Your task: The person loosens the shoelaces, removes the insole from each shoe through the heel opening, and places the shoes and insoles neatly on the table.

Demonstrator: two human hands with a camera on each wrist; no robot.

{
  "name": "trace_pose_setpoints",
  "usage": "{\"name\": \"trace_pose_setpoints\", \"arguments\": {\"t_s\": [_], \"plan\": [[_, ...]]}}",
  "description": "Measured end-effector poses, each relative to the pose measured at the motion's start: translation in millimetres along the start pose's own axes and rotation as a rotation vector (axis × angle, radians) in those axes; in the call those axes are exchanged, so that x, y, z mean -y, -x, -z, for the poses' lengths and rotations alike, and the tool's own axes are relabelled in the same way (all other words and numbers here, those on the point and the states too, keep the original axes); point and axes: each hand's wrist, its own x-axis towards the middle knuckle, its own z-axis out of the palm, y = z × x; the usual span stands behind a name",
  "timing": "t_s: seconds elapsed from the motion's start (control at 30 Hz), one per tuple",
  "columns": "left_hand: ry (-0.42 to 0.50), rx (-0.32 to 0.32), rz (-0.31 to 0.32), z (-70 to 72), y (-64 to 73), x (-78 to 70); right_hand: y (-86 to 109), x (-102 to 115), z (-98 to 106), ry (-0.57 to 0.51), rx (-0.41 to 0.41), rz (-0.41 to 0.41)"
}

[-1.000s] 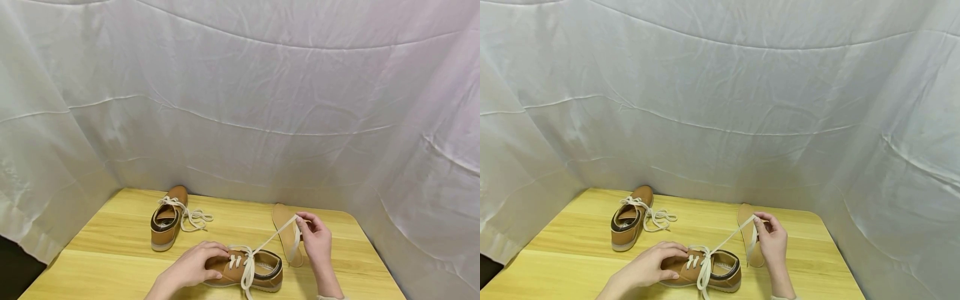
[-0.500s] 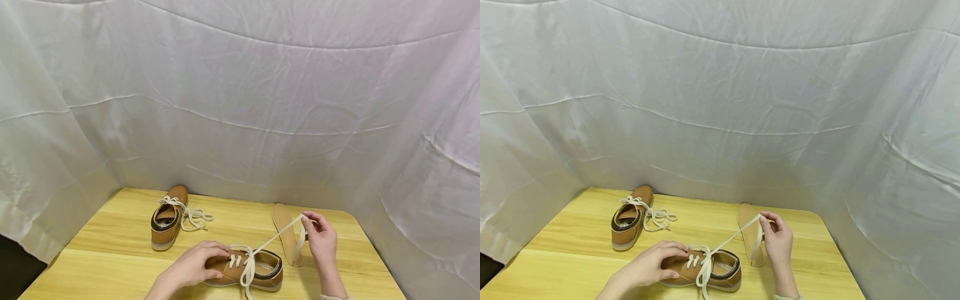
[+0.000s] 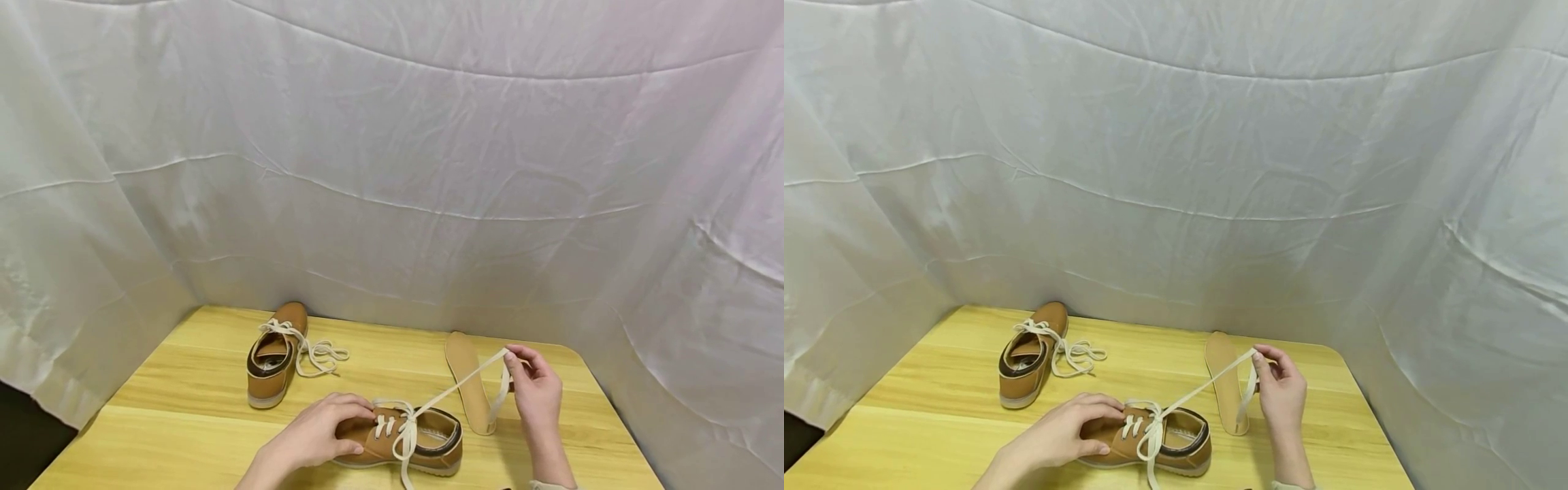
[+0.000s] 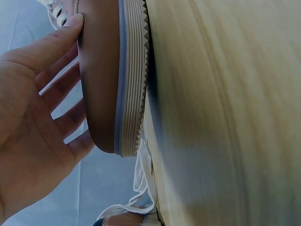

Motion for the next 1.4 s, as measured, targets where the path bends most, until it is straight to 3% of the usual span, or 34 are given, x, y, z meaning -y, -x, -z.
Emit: {"name": "trace_pose_setpoints", "arguments": {"t_s": [0.97, 1.4], "plan": [[0.010, 0.009, 0.014, 1.2, 0.5, -0.8, -13.0, -0.1, 23.3, -0.051, -0.128, -0.024], [0.010, 0.011, 0.016, 1.5, -0.1, -1.7, -16.3, 3.2, 31.3, -0.144, -0.177, -0.034]]}}
